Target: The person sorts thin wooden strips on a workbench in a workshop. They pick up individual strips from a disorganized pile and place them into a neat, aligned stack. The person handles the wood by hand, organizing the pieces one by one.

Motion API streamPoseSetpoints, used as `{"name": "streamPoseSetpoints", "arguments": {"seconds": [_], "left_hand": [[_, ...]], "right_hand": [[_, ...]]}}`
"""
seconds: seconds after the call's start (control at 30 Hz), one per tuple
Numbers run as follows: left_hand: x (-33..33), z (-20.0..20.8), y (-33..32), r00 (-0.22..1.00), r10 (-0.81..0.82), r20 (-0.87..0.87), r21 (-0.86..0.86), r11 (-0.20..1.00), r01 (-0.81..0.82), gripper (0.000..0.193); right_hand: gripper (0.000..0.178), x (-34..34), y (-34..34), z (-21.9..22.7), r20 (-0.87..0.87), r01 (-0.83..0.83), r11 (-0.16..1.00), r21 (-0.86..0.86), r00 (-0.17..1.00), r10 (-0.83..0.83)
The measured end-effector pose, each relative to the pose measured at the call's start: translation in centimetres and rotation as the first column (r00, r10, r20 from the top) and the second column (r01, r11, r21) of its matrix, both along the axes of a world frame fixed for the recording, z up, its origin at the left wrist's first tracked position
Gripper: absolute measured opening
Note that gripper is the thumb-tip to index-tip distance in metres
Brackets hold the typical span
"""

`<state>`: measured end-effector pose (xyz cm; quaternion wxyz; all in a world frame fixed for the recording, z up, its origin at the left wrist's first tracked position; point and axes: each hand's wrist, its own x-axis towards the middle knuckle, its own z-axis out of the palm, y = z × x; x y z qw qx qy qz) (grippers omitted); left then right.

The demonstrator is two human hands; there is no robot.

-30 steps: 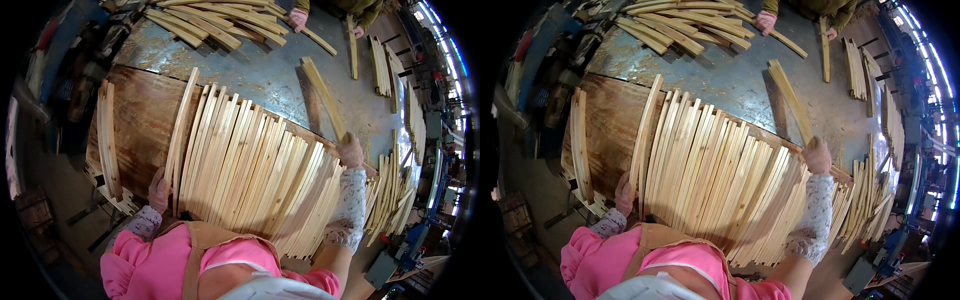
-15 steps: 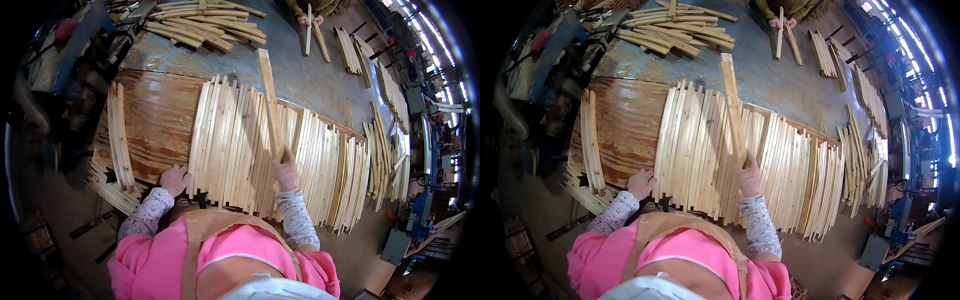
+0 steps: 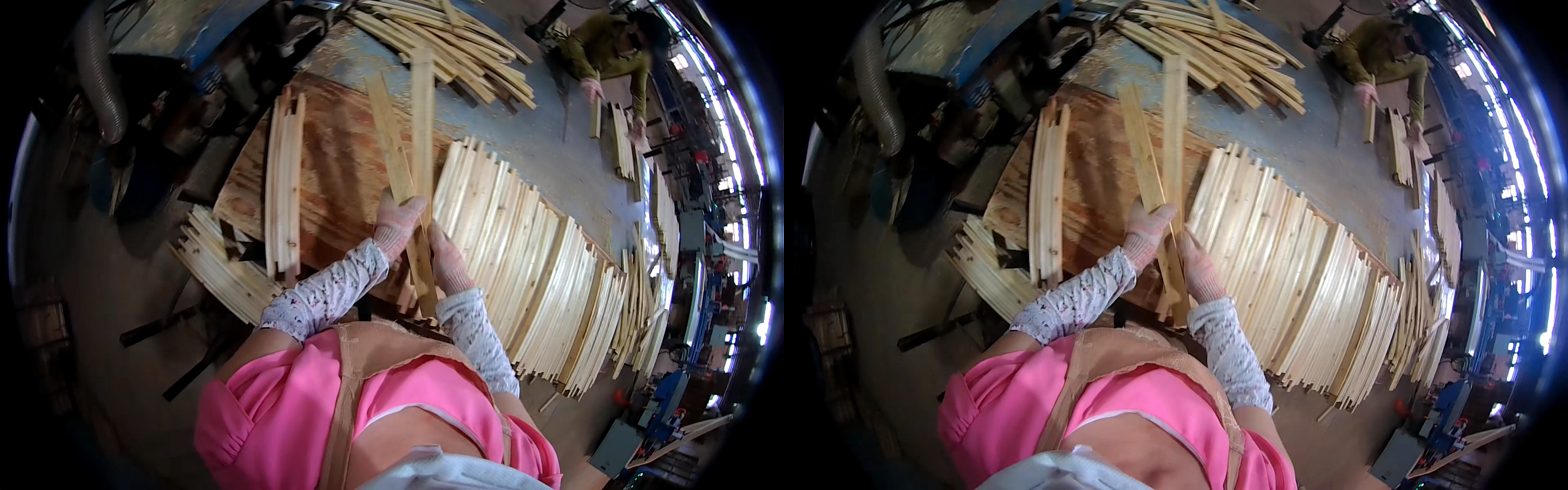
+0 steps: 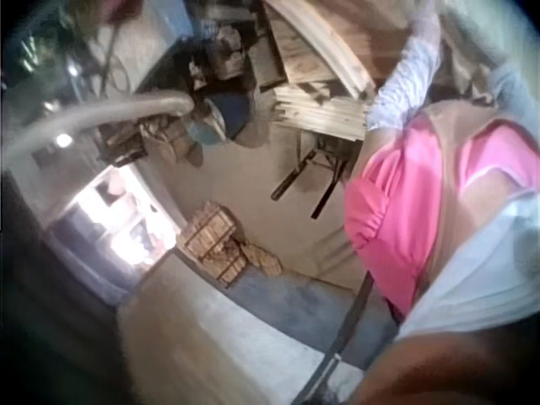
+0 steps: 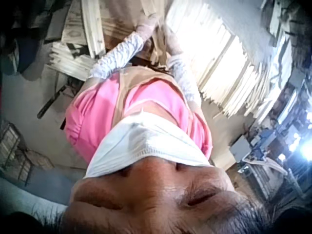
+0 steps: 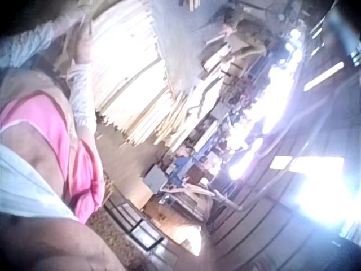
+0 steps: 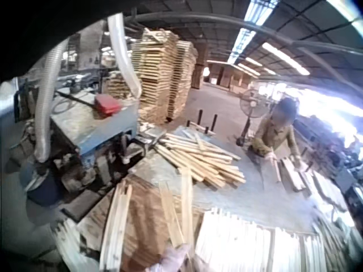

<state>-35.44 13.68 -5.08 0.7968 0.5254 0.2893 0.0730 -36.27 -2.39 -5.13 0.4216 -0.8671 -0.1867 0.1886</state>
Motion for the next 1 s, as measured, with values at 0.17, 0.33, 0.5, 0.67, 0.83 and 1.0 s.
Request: {"name": "streamPoseSetpoints", "arguments": {"seconds": [0.17, 0.33, 0.5, 0.67, 0.83, 1.0], "left_hand": [[0.3, 0.6, 9.5, 0.996, 0.052, 0.077, 0.083, 0.995, -0.059, 0.024], [-4.8, -5.0, 28.7, 0.996, 0.065, -0.066, 0.573, 0.820, -0.015, 0.053], [-5.9, -4.5, 35.3, 0.702, 0.238, -0.671, 0.657, 0.630, 0.414, 0.046], [-5.3, -11.7, 35.0, 0.762, 0.094, -0.641, 0.639, 0.616, 0.461, 0.065], [-5.4, -8.9, 30.2, 0.662, 0.201, -0.722, 0.670, 0.442, 0.596, 0.093], [-3.8, -3.7, 23.7, 0.555, 0.220, -0.802, 0.590, 0.437, 0.679, 0.121]], "right_hand": [[0.034, 0.2, 8.5, -3.4, -0.734, 0.624, 0.688, 0.372, 0.651, -0.193], [0.028, -2.8, 9.5, 2.0, -0.783, 0.696, 0.680, 0.233, 0.549, -0.294], [0.040, -4.4, 3.7, -2.5, -0.665, 0.673, 0.686, 0.277, 0.650, -0.369], [0.037, -6.1, 1.7, -1.3, -0.592, 0.692, 0.668, 0.274, 0.669, -0.450], [0.040, -7.7, 0.9, 2.1, -0.558, 0.708, 0.666, 0.235, 0.659, -0.504], [0.047, -8.2, -2.2, -0.7, -0.516, 0.658, 0.699, 0.280, 0.717, -0.468]]}}
